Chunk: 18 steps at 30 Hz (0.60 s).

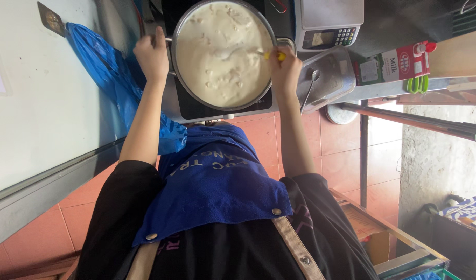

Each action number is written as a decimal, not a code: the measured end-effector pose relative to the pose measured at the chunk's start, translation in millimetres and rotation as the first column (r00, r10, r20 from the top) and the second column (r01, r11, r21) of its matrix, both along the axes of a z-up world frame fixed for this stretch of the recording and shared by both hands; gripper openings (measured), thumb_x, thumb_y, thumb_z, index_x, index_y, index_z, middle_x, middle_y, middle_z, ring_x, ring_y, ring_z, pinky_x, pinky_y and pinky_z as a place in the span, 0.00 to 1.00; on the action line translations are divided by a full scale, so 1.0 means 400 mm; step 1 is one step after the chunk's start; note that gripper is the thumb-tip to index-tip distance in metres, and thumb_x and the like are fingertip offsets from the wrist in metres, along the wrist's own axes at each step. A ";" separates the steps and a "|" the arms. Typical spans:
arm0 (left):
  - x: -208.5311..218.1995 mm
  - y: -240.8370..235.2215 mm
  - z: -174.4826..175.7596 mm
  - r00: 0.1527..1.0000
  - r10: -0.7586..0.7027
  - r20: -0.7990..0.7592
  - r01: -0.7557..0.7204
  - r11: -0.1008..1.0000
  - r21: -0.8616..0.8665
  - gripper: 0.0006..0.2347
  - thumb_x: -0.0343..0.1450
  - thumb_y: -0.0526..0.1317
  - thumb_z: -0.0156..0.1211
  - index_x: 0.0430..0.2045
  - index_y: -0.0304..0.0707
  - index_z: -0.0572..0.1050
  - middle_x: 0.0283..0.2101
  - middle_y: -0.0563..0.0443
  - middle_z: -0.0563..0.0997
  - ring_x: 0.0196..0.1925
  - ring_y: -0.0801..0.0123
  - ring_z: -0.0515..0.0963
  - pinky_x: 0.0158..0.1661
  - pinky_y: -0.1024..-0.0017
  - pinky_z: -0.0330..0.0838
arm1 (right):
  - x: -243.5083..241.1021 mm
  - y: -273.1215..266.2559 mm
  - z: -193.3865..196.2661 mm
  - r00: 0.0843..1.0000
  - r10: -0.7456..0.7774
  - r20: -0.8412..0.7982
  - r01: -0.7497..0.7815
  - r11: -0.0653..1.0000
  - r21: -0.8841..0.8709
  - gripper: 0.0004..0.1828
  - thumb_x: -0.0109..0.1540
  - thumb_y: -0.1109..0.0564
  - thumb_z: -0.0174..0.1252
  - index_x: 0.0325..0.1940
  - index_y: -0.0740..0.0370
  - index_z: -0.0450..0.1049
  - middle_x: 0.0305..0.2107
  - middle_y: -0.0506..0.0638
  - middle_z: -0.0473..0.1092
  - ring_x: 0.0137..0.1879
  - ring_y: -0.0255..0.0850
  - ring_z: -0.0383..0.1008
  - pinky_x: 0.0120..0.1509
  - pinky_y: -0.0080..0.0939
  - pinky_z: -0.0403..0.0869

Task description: The person stirs a thick white mixture in a metal pot on an induction cooktop using a yellow-handled spoon. The mixture is continuously stirred to maintain consistency while heating.

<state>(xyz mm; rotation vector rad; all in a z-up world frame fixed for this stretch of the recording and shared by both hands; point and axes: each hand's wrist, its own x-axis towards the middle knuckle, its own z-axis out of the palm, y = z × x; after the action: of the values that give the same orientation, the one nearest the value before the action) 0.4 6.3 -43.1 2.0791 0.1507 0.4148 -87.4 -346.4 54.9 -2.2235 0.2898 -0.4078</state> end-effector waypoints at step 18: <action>-0.005 -0.005 0.041 1.000 -0.003 -0.031 0.003 1.000 -0.009 0.20 0.78 0.43 0.59 0.17 0.27 0.77 0.17 0.47 0.77 0.18 0.70 0.75 0.24 0.69 0.67 | 0.158 0.015 -0.058 0.968 0.132 0.215 -0.123 0.991 -0.056 0.06 0.66 0.60 0.61 0.43 0.65 0.81 0.30 0.51 0.79 0.32 0.33 0.81 0.33 0.32 0.79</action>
<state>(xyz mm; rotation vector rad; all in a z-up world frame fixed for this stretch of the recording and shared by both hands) -1.6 4.3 -26.5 2.0770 0.1677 0.3795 -24.3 -340.3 31.8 -2.1997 0.0207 -0.5863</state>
